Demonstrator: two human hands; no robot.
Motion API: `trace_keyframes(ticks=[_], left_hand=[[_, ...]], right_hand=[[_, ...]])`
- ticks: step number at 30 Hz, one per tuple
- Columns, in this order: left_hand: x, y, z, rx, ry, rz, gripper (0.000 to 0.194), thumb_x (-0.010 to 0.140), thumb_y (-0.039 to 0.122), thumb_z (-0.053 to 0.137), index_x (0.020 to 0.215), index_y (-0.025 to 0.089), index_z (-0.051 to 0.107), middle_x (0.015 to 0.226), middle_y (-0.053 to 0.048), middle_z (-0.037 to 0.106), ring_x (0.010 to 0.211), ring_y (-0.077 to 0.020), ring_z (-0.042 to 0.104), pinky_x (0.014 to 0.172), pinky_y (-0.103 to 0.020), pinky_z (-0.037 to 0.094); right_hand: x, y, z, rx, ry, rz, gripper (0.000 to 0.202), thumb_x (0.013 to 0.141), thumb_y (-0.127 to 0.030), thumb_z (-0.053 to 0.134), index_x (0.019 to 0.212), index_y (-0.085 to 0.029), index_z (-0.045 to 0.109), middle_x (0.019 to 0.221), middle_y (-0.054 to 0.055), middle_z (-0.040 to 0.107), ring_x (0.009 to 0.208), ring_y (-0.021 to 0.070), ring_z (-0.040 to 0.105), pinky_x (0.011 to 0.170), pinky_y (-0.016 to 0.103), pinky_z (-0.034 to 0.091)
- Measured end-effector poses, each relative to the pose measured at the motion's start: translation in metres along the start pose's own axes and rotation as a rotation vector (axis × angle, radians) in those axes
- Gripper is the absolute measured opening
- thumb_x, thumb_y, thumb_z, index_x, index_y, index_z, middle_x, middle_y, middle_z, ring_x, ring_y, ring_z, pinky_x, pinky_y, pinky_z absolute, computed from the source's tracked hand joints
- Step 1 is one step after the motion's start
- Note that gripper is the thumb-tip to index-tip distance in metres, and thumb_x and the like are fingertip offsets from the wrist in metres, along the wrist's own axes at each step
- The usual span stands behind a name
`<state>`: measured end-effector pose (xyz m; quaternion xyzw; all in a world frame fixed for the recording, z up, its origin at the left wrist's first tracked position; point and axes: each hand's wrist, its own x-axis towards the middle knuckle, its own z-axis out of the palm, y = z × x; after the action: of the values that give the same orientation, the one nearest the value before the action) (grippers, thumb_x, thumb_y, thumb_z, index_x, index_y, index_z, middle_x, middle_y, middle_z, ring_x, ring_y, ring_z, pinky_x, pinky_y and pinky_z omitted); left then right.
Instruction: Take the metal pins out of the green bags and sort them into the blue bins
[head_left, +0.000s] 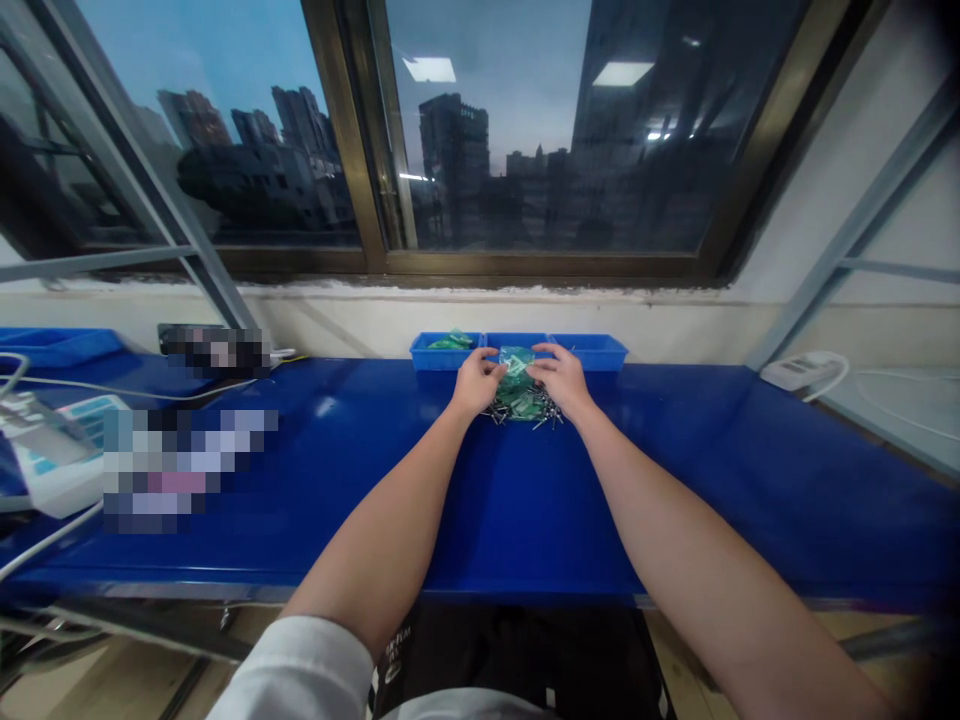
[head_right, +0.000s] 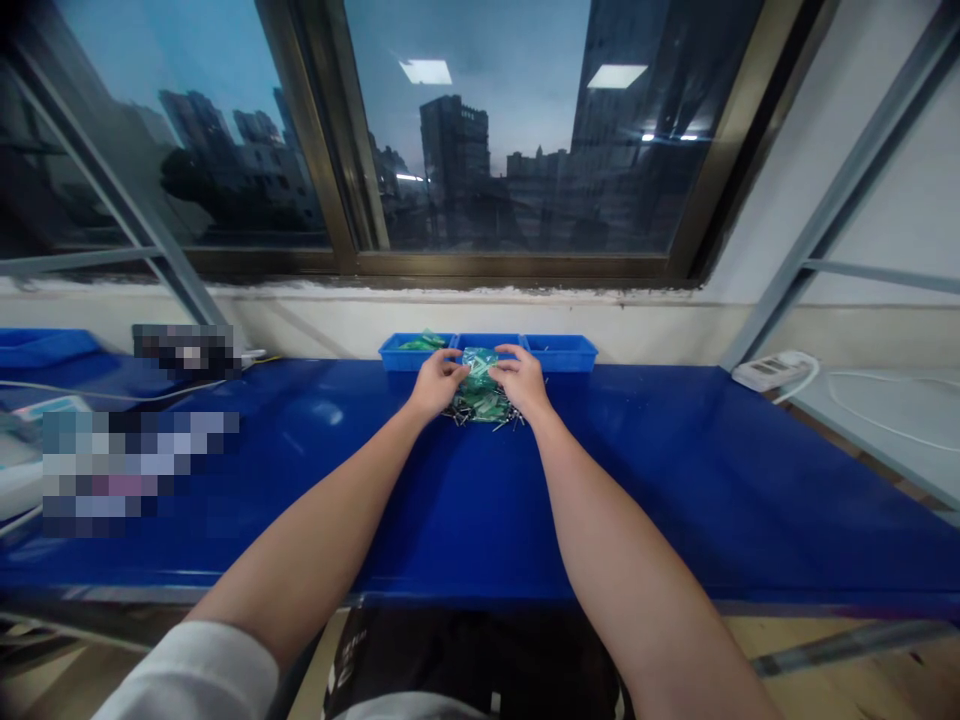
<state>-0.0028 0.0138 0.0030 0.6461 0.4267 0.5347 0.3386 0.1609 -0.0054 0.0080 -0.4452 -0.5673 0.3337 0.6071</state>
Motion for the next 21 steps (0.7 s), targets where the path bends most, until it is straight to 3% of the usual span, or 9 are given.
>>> trace_keyframes(ticks=[3, 6, 11, 14, 16, 18, 21], left_hand=[[0.001, -0.003, 0.000, -0.023, -0.032, -0.022, 0.037, 0.072, 0.027, 0.064, 0.105, 0.016, 0.053, 0.066, 0.000, 0.063, 0.058, -0.0135, 0.059, 0.058, -0.026, 0.046], [0.001, -0.005, 0.000, -0.046, -0.048, -0.061, 0.039, 0.072, 0.031, 0.065, 0.106, 0.016, 0.052, 0.071, -0.001, 0.065, 0.060, -0.0142, 0.060, 0.058, -0.026, 0.047], [-0.002, 0.001, -0.002, -0.065, -0.056, -0.155, 0.043, 0.070, 0.036, 0.067, 0.105, 0.016, 0.051, 0.077, -0.005, 0.066, 0.064, -0.0163, 0.062, 0.057, -0.026, 0.047], [-0.006, 0.004, -0.001, -0.080, -0.124, -0.106, 0.046, 0.067, 0.033, 0.070, 0.105, 0.018, 0.049, 0.067, 0.001, 0.062, 0.055, -0.0130, 0.057, 0.054, -0.025, 0.046], [-0.005, 0.003, 0.000, -0.056, -0.135, -0.039, 0.038, 0.067, 0.031, 0.069, 0.098, 0.019, 0.051, 0.060, 0.003, 0.058, 0.051, -0.0111, 0.054, 0.054, -0.024, 0.045], [-0.001, 0.000, -0.001, 0.007, -0.078, 0.027, 0.026, 0.068, 0.031, 0.067, 0.087, 0.018, 0.055, 0.059, 0.003, 0.057, 0.053, -0.0112, 0.054, 0.057, -0.024, 0.045], [0.005, -0.005, -0.009, 0.116, 0.127, 0.037, 0.020, 0.069, 0.034, 0.064, 0.076, 0.017, 0.058, 0.063, 0.000, 0.060, 0.060, -0.0138, 0.057, 0.062, -0.026, 0.046]], right_hand=[[-0.001, 0.001, -0.002, -0.040, -0.013, -0.039, 0.026, 0.059, -0.033, 0.068, 0.078, -0.016, 0.068, 0.069, 0.003, 0.065, 0.059, 0.0145, 0.056, 0.059, 0.028, 0.044], [0.000, 0.002, -0.004, -0.095, 0.044, -0.010, 0.024, 0.061, -0.037, 0.065, 0.071, -0.016, 0.070, 0.063, 0.003, 0.065, 0.058, 0.0163, 0.057, 0.059, 0.029, 0.044], [0.001, 0.003, -0.006, -0.119, 0.084, 0.023, 0.026, 0.063, -0.038, 0.061, 0.072, -0.017, 0.072, 0.062, 0.002, 0.065, 0.060, 0.0168, 0.057, 0.060, 0.029, 0.043], [-0.001, 0.001, -0.004, -0.048, 0.017, 0.038, 0.026, 0.063, -0.036, 0.061, 0.076, -0.017, 0.072, 0.066, 0.002, 0.067, 0.061, 0.0159, 0.057, 0.062, 0.029, 0.044], [-0.002, -0.002, -0.002, -0.026, -0.031, 0.043, 0.027, 0.061, -0.034, 0.062, 0.080, -0.017, 0.073, 0.068, 0.002, 0.067, 0.063, 0.0159, 0.057, 0.064, 0.030, 0.044], [-0.002, -0.004, -0.002, -0.018, -0.054, 0.046, 0.030, 0.061, -0.033, 0.063, 0.085, -0.018, 0.072, 0.070, 0.001, 0.068, 0.066, 0.0166, 0.058, 0.066, 0.030, 0.044], [-0.002, -0.004, -0.003, -0.025, -0.025, 0.060, 0.031, 0.060, -0.033, 0.064, 0.085, -0.017, 0.072, 0.074, 0.002, 0.069, 0.072, 0.0178, 0.059, 0.070, 0.030, 0.045]])
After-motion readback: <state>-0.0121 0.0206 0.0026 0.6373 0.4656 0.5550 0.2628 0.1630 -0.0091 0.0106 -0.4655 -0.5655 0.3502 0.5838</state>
